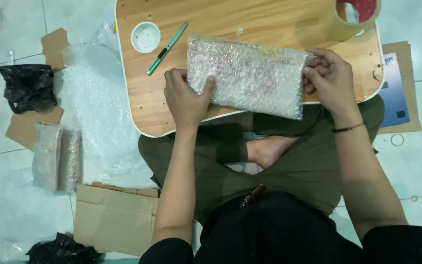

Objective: A person wraps a blue electronic device in bubble wrap and secures it with tape while sitting on the floor at a small table.

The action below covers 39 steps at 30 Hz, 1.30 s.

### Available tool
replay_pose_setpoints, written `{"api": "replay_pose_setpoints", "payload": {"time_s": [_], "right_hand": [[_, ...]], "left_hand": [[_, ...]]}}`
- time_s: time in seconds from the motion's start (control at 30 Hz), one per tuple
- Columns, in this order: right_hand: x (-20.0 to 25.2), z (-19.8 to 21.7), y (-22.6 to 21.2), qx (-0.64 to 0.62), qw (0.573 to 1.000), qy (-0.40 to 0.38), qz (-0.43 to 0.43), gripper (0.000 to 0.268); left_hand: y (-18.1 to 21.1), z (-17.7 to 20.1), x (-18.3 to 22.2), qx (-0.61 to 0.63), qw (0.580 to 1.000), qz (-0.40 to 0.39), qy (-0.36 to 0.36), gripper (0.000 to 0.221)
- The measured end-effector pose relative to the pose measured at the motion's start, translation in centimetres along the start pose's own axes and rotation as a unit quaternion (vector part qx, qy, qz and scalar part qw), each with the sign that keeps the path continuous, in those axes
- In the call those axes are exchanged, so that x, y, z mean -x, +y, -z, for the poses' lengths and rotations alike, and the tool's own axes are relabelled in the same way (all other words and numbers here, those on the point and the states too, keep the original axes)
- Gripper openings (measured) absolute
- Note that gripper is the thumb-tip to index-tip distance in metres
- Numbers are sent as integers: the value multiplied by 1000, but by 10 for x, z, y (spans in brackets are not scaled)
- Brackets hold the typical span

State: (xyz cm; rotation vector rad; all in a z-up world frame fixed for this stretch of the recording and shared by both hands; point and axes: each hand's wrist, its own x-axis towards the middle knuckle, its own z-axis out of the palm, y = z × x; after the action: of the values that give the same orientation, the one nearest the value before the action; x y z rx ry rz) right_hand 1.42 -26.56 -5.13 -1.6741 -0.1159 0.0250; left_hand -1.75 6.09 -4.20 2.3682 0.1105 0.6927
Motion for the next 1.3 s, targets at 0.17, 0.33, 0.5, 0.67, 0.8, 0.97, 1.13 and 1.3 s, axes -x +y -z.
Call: {"api": "replay_pose_setpoints", "payload": {"time_s": [0.17, 0.33, 0.5, 0.67, 0.8, 0.97, 1.13, 1.3], "right_hand": [[-8, -3, -1, 22, 999, 32, -17, 34], [-8, -7, -5, 40, 998, 37, -5, 36], [-12, -3, 19, 57, 991, 111, 44, 26], [-9, 1, 30, 70, 991, 105, 37, 12], [-2, 3, 33, 64, 992, 77, 77, 18], [-3, 3, 31, 102, 981, 40, 157, 22], [4, -3, 17, 127, 980, 38, 151, 26], [12, -15, 2, 82, 984, 57, 148, 29]], "left_hand": [[5, 5, 0, 58, 998, 18, 32, 19], [5, 8, 0, 103, 993, 44, 40, 4], [1, 7, 1, 139, 986, 67, 66, 13], [-11, 0, 6, 82, 993, 71, 57, 15], [-11, 2, 10, 60, 996, 56, 26, 15], [-7, 14, 9, 90, 995, 34, -16, 13], [-6, 13, 12, 75, 997, 23, -22, 14], [-1, 15, 18, 96, 994, 42, 28, 15]]}}
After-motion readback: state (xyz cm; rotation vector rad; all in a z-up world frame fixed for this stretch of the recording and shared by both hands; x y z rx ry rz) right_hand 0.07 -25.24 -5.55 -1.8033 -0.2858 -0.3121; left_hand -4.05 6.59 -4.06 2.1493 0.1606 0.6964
